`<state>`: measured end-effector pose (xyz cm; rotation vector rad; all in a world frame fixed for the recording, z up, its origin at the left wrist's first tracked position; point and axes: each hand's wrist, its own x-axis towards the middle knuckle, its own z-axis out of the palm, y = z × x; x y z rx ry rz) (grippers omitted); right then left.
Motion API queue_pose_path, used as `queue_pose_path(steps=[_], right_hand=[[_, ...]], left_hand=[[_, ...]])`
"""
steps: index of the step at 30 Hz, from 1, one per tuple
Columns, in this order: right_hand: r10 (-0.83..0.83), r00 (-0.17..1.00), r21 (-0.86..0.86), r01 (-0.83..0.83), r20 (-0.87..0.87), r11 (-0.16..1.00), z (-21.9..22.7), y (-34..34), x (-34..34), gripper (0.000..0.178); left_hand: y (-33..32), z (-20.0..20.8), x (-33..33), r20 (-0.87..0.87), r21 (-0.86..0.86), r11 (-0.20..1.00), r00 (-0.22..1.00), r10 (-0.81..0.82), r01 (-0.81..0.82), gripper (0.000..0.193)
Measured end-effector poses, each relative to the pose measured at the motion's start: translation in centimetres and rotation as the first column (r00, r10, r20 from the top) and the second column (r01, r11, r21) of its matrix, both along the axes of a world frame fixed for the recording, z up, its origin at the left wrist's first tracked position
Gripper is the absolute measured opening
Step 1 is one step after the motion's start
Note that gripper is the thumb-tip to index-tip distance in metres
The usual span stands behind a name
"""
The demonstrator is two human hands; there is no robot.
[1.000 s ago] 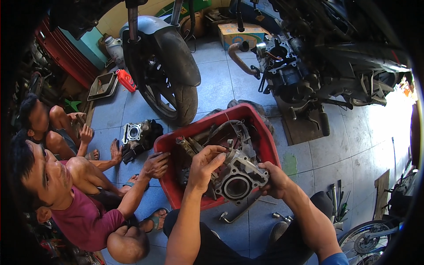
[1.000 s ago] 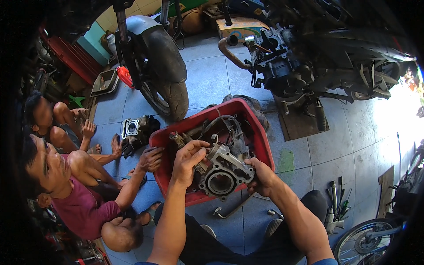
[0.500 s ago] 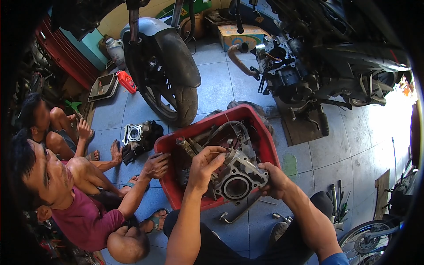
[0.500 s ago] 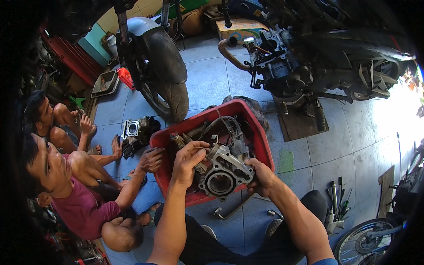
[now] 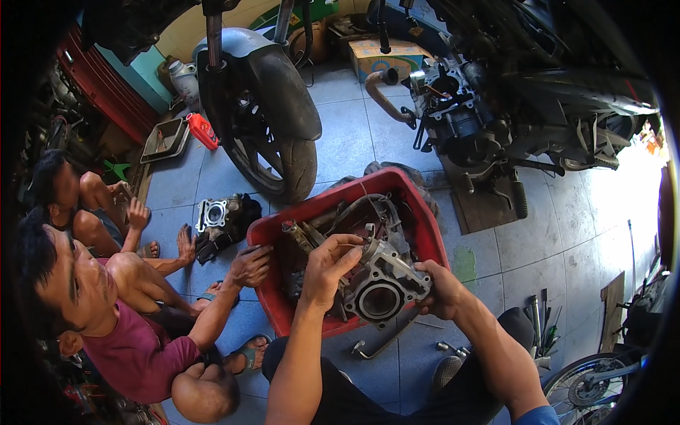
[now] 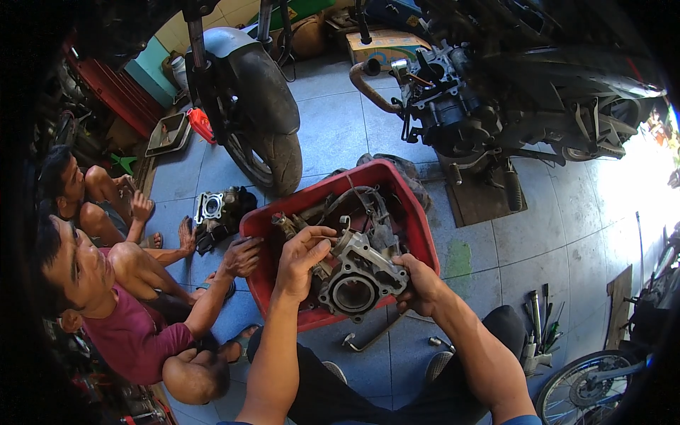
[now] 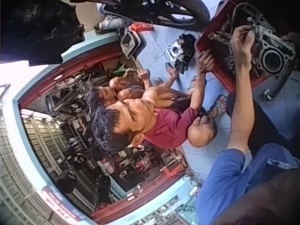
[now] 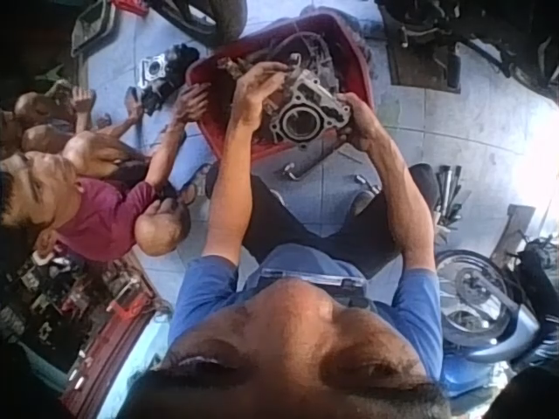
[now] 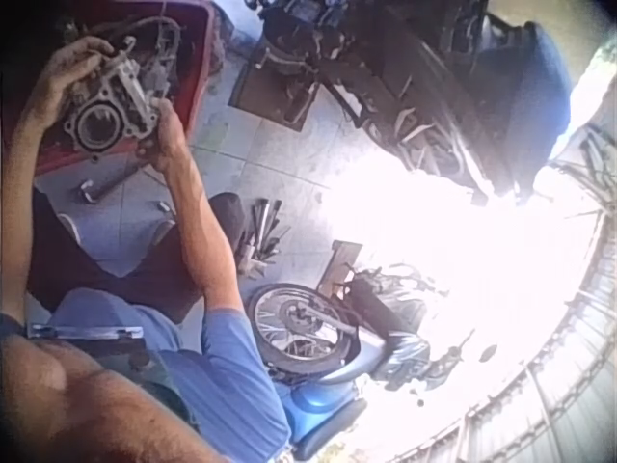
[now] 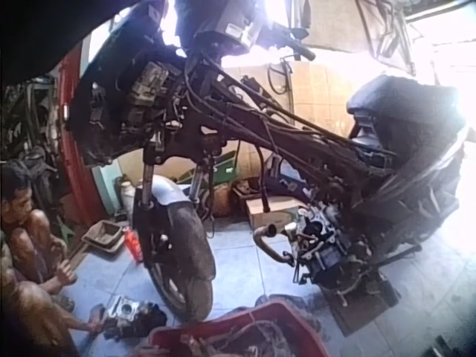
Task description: Inspecting and discussing motorcycle engine cylinder and piston components.
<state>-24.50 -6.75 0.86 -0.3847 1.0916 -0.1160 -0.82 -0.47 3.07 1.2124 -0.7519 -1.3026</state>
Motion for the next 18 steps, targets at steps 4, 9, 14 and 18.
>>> queue_pose_path(steps=[4, 9, 14, 18], right_hand=[[-0.003, 1.0, 0.003, 0.003, 0.008, 1.0, 0.12, 0.01, -0.21, 0.034], [-0.006, 0.999, 0.019, 0.006, 0.041, 1.0, 0.42, 0.25, -0.05, 0.034], [-0.032, 0.996, 0.034, 0.03, 0.077, 0.999, -0.05, 0.25, -0.51, 0.032], [-0.097, 0.992, 0.033, 0.094, 0.077, 0.995, 0.29, 0.51, -0.43, 0.03]], left_hand=[[-0.06, 0.33, -0.18, 0.0, 0.003, 1.0, 1.0, -0.004, 0.004, 0.039], [0.16, 0.09, -0.06, -0.007, 0.002, 1.0, 1.0, 0.001, -0.001, 0.04], [0.05, 0.24, -0.09, -0.012, 0.003, 1.0, 1.0, -0.006, 0.006, 0.041], [-0.15, 0.3, -0.28, -0.047, -0.024, 1.0, 0.999, -0.008, 0.007, 0.041]])
